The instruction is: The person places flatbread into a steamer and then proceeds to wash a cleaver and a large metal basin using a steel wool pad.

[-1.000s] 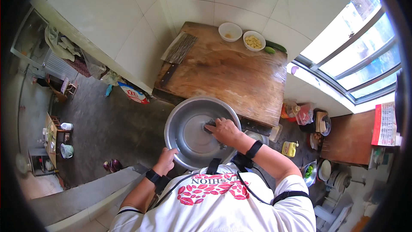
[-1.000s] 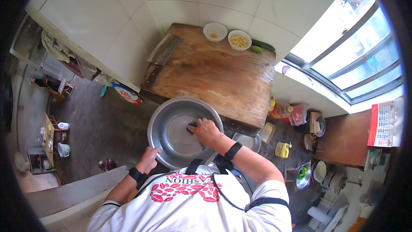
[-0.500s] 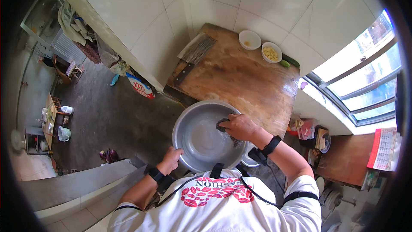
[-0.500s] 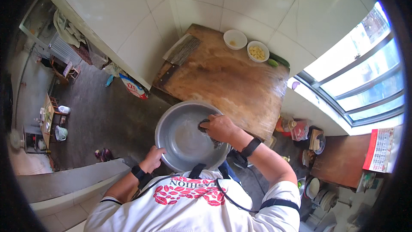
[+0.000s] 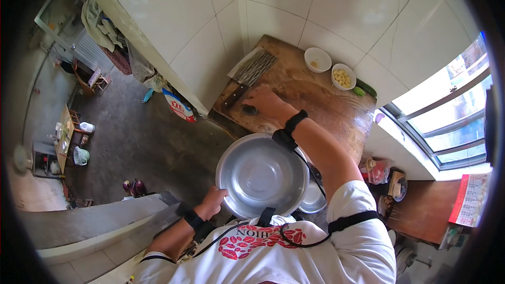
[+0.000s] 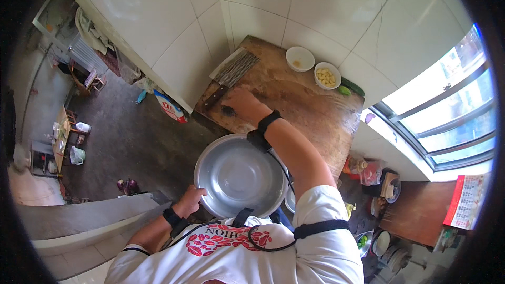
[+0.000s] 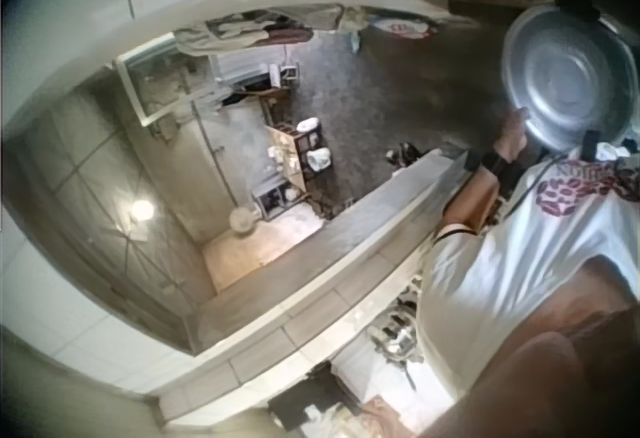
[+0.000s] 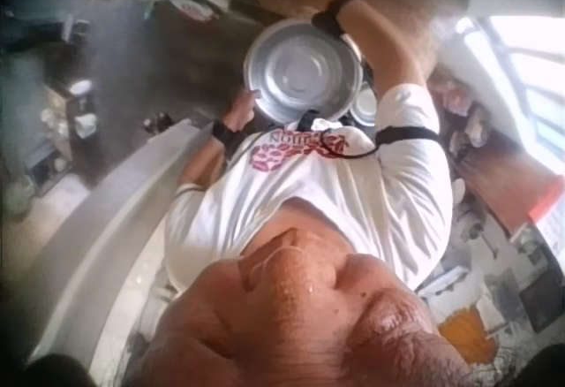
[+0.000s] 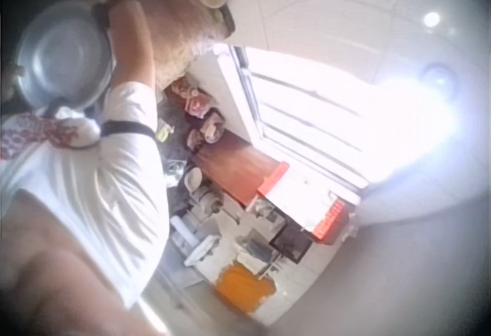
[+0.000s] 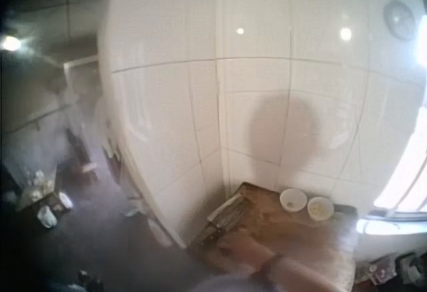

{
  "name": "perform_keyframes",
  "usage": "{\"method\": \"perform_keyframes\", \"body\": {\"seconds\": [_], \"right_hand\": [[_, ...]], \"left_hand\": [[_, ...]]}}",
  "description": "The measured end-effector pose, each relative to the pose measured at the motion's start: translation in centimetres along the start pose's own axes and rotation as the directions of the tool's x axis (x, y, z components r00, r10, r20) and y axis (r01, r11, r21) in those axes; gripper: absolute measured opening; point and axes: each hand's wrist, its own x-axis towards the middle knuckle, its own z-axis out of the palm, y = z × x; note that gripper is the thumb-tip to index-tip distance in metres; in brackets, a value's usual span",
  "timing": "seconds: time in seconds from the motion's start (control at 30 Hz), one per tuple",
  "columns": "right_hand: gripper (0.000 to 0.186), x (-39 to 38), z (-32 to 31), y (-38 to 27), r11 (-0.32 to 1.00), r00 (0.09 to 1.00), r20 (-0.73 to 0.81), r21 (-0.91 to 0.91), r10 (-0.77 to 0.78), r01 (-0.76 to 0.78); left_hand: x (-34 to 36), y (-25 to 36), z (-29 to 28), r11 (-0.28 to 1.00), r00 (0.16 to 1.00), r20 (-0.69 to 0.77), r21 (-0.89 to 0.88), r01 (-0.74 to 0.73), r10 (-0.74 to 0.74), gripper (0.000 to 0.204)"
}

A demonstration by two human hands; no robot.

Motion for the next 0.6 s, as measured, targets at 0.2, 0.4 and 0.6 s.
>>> {"method": "perform_keyframes", "body": {"seconds": [0.2,0.4,0.6], "right_hand": [[0.038,-2.3,0.0,-0.9,0.989,0.991,0.05,0.091,-0.122,0.117],[0.036,-11.6,-2.8,-0.3,0.942,0.995,0.036,0.328,-0.09,0.074],[0.033,-24.6,-4.6,-1.6,0.933,0.99,0.057,0.331,0.129,-0.141]], "left_hand": [[-0.3,-0.3,-0.3,0.999,0.999,-0.022,-0.034,-0.042,0.041,0.01],[-1.0,0.9,0.1,1.0,1.0,-0.004,-0.014,-0.027,0.027,0.014],[-1.1,0.8,-0.3,0.995,1.0,-0.013,-0.096,-0.009,0.008,0.017]]}}
